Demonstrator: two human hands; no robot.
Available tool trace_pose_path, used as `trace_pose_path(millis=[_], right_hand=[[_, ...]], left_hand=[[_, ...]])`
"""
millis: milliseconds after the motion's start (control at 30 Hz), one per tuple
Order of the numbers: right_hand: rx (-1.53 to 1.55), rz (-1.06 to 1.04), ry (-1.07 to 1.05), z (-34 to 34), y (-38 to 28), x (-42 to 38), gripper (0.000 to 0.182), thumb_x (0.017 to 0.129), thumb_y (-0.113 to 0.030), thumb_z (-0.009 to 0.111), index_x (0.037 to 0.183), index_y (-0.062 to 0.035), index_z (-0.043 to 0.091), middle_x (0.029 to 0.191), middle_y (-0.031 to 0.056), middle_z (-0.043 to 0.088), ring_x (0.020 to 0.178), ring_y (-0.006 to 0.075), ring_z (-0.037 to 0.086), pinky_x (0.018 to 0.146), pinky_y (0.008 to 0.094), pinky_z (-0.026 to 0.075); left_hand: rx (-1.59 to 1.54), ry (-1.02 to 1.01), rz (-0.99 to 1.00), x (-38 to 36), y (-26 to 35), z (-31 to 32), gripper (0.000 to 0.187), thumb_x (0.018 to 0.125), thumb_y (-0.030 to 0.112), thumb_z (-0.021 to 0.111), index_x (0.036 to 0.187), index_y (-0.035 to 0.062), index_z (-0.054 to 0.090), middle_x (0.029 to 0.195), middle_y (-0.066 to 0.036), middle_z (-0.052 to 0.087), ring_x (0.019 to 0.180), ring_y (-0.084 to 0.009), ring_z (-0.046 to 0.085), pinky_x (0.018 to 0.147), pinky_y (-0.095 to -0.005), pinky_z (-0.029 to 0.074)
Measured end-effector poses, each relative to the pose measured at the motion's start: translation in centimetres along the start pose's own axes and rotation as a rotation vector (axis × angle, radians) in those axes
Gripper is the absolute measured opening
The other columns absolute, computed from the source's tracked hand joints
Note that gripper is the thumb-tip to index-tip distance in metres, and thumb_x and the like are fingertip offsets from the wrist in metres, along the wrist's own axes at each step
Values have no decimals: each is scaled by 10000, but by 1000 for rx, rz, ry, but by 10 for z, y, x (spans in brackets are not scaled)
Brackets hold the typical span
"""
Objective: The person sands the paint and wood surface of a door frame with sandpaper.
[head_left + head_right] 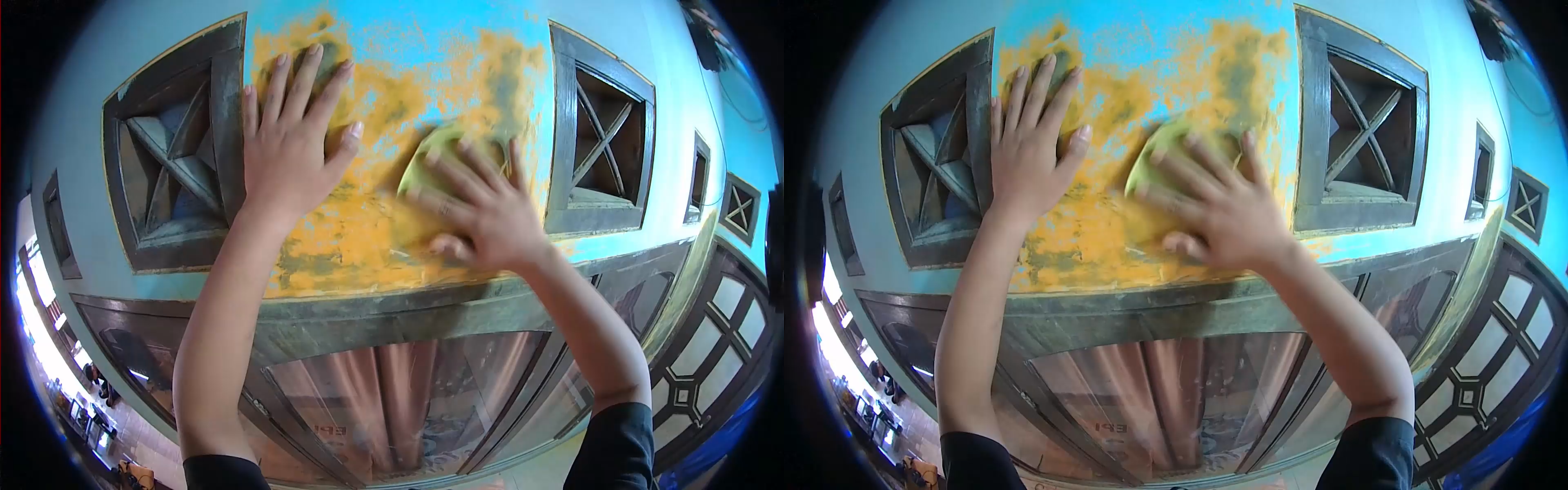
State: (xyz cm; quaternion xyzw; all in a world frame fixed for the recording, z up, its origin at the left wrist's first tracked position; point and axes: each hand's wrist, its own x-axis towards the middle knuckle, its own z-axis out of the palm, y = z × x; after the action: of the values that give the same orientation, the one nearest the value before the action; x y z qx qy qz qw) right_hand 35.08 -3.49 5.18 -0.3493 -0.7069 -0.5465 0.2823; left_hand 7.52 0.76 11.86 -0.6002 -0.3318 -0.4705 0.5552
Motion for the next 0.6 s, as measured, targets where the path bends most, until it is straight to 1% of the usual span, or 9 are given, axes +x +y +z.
trace_pose_path(millis=[67, 167, 233, 300, 333, 367, 433, 533, 600], right_hand=[[-52, 110, 71, -7, 33, 28, 601, 963, -676, 452, 1518, -449, 433, 1651, 15, 325, 1537, 336, 248, 1197, 716, 97], [-193, 359, 289, -1, 87, 69, 688, 949, -671, 492, 1563, -382, 383, 1656, 52, 313, 1532, 365, 244, 1181, 716, 133], [-175, 386, 311, 3, 80, 78, 679, 965, -612, 507, 1572, -332, 393, 1669, 61, 291, 1540, 376, 216, 1189, 693, 125], [-35, 294, 321, 7, 43, 72, 709, 944, -696, 483, 1566, -372, 380, 1656, 70, 308, 1530, 393, 232, 1178, 720, 136], [-64, 225, 222, 3, 19, 63, 737, 931, -734, 462, 1565, -365, 384, 1658, 85, 300, 1525, 411, 235, 1173, 726, 137], [-24, 161, 142, 1, -2, 51, 776, 914, -777, 414, 1561, -349, 408, 1660, 92, 300, 1530, 415, 224, 1204, 673, 81], [36, 75, 33, 4, -30, 26, 749, 922, -784, 377, 1541, -367, 440, 1652, 84, 320, 1530, 407, 236, 1203, 678, 75], [49, 44, -10, 14, -50, -9, 712, 927, -788, 338, 1510, -400, 465, 1628, 21, 368, 1510, 368, 302, 1187, 713, 93], [48, 28, -44, 11, -39, -16, 686, 933, -769, 362, 1506, -408, 471, 1628, 19, 371, 1511, 363, 305, 1188, 710, 82]], left_hand=[[-7, -16, 0, -1, -1, -1, 620, 975, 433, 541, 1562, 287, 407, 1661, -57, 297, 1541, -337, 228, 1234, -601, 151], [-19, -41, 9, -4, -2, -2, 617, 986, 403, 526, 1575, 278, 388, 1677, -53, 268, 1550, -336, 208, 1238, -599, 128], [-21, -42, 13, -3, -2, -3, 618, 986, 407, 527, 1575, 277, 391, 1677, -57, 268, 1550, -339, 208, 1239, -597, 125], [-31, -22, 15, -3, -2, -4, 602, 980, 408, 532, 1557, 280, 418, 1659, -61, 301, 1535, -349, 237, 1232, -603, 153], [-36, -13, 15, -3, -2, -4, 595, 977, 408, 535, 1549, 282, 431, 1650, -64, 317, 1528, -354, 251, 1228, -606, 167], [-26, -10, 15, -4, -1, -3, 581, 985, 387, 521, 1549, 281, 430, 1649, -62, 321, 1526, -352, 257, 1227, -606, 173], [-4, -8, 11, -6, -3, 0, 555, 1002, 345, 493, 1550, 280, 429, 1646, -59, 327, 1523, -347, 267, 1224, -605, 184], [-37, -4, 21, -13, -4, -1, 534, 1020, 297, 458, 1552, 279, 424, 1645, -53, 333, 1521, -335, 276, 1223, -598, 198], [-57, -37, 6, -22, -1, -4, 523, 1040, 304, 407, 1561, 255, 419, 1656, -54, 317, 1534, -339, 250, 1235, -577, 156]])
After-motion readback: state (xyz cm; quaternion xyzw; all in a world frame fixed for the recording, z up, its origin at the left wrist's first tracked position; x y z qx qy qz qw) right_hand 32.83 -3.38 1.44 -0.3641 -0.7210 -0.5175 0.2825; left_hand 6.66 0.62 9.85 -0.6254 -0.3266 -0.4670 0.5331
